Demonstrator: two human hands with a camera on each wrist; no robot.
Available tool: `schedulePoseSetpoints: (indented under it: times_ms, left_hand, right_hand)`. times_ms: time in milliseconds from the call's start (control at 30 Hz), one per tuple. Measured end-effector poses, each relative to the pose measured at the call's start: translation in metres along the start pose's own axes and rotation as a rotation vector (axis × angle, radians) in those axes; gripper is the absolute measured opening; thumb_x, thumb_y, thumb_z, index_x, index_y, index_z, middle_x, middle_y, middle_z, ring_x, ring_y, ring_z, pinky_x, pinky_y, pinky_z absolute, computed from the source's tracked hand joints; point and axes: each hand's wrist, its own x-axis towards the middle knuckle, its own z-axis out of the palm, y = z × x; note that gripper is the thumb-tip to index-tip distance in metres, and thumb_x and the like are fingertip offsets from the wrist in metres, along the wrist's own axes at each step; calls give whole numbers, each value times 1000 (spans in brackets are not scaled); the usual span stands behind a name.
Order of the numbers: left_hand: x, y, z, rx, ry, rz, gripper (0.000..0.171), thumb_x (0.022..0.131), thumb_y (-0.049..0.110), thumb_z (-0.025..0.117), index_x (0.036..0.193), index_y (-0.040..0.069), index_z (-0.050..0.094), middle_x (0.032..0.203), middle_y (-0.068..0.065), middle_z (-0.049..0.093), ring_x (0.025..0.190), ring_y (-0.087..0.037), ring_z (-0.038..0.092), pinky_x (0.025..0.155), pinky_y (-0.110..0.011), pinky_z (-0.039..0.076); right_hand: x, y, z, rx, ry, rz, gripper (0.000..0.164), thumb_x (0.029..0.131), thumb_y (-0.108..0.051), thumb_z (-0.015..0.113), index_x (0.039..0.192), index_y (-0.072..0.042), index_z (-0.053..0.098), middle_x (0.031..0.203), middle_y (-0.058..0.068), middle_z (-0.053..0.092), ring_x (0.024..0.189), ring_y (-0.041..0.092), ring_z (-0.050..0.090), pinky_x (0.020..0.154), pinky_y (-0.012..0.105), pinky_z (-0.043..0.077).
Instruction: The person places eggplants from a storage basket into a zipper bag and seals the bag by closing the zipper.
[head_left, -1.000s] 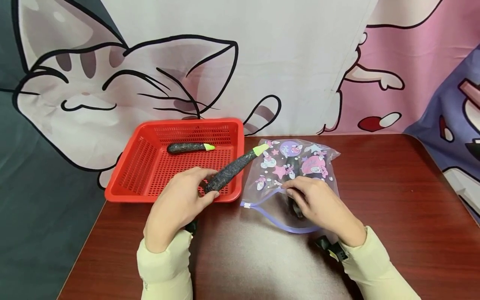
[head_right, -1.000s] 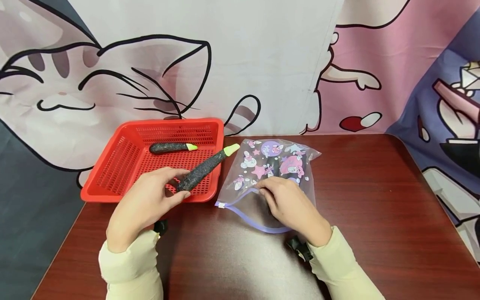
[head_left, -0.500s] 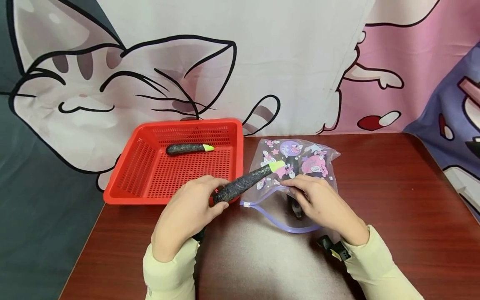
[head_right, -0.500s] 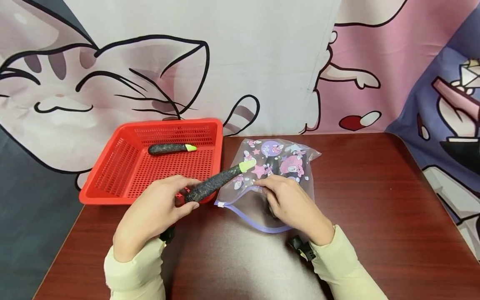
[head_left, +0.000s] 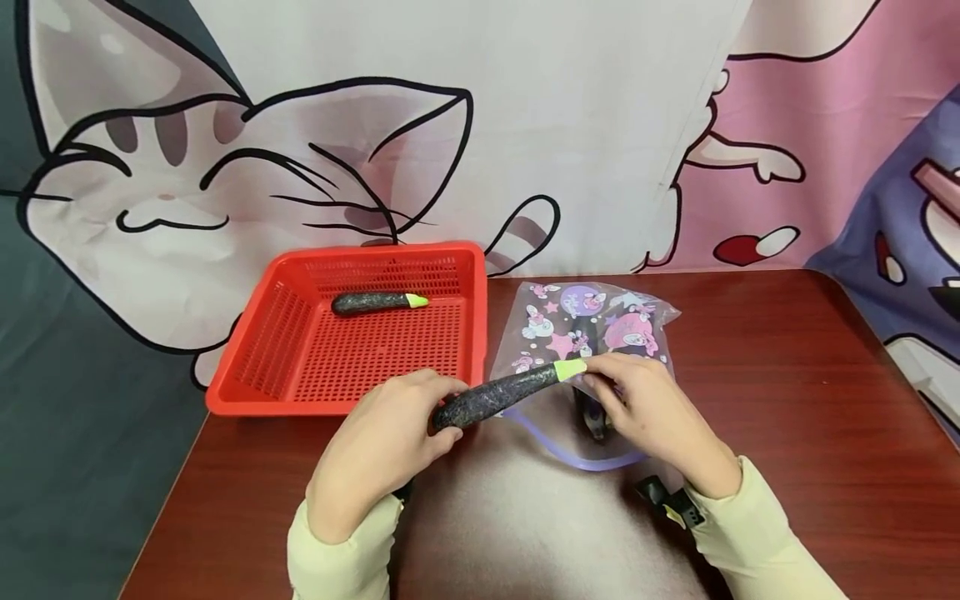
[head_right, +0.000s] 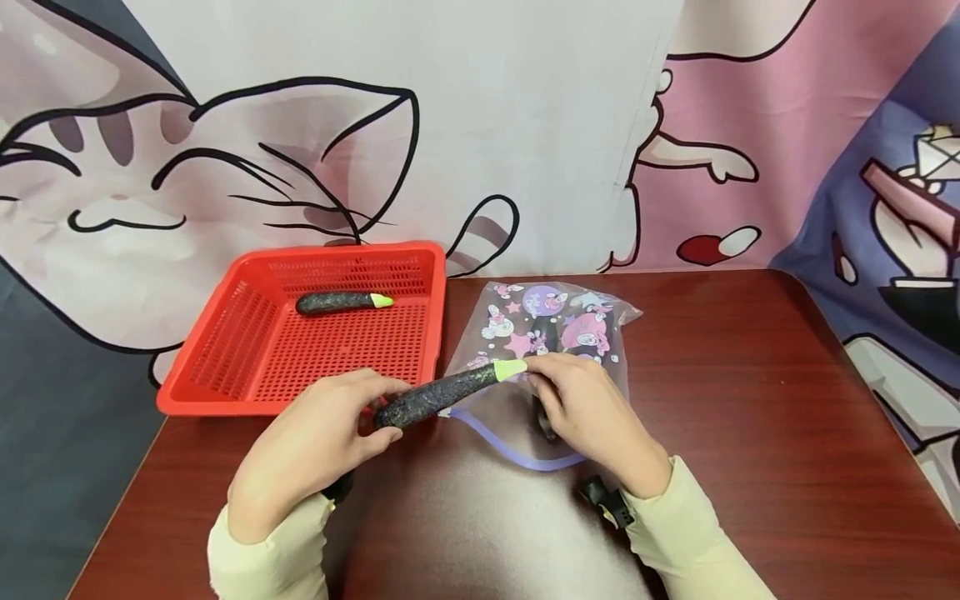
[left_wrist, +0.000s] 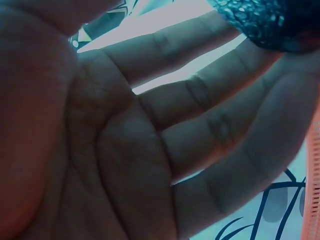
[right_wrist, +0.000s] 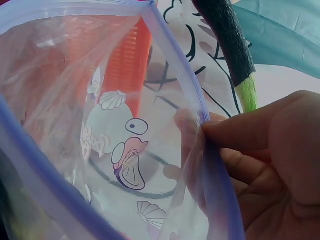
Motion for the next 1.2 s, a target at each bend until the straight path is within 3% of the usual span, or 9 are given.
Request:
schedulePoseSetpoints:
  times_ms: [267, 500, 767, 967, 1200]
  left_hand:
    - [0, 4, 3, 9, -29, 31, 36, 75, 15, 87, 108, 18, 74, 99, 9, 68, 85, -10, 60, 76, -33, 50]
    - [-2, 7, 5, 34, -53, 69, 34, 73, 15, 87, 104, 19, 75, 89, 10, 64, 79, -9, 56, 71, -32, 48]
    - [0, 10, 11, 80, -73, 102, 29, 72, 17, 85, 99, 19, 75, 85, 8, 63, 76, -12, 59, 66, -34, 48]
    - [3, 17, 17, 104, -85, 58, 24, 72, 16, 83, 95, 13, 74, 77, 5, 56, 68, -14, 54, 59, -34, 43]
    - [5, 24, 28, 143, -60, 92, 19, 70, 14, 81, 79, 12, 64, 74, 2, 56, 63, -17, 56, 58, -37, 45]
  right_hand:
    - [-1, 1, -1, 21, 14, -1, 27, 86, 7, 67, 107, -7, 76, 97, -1, 75, 72, 7, 53, 66, 28, 45]
    - [-2, 2, -1, 49, 27, -10, 26, 86, 7, 70, 105, -9, 77, 95, -3, 75, 72, 4, 54, 68, 16, 41]
    - [-3, 0, -1, 66, 33, -28, 28, 84, 8, 71, 105, -10, 77, 95, -4, 75, 73, 3, 55, 68, 16, 42]
    - [-1, -1, -2, 64, 38, -38, 28, 84, 8, 71, 106, -10, 77, 96, -4, 75, 74, 3, 56, 68, 17, 41]
    - [-2, -3, 0, 63, 38, -35, 27, 84, 7, 72, 105, -9, 77, 96, -4, 75, 79, 4, 62, 70, 17, 44]
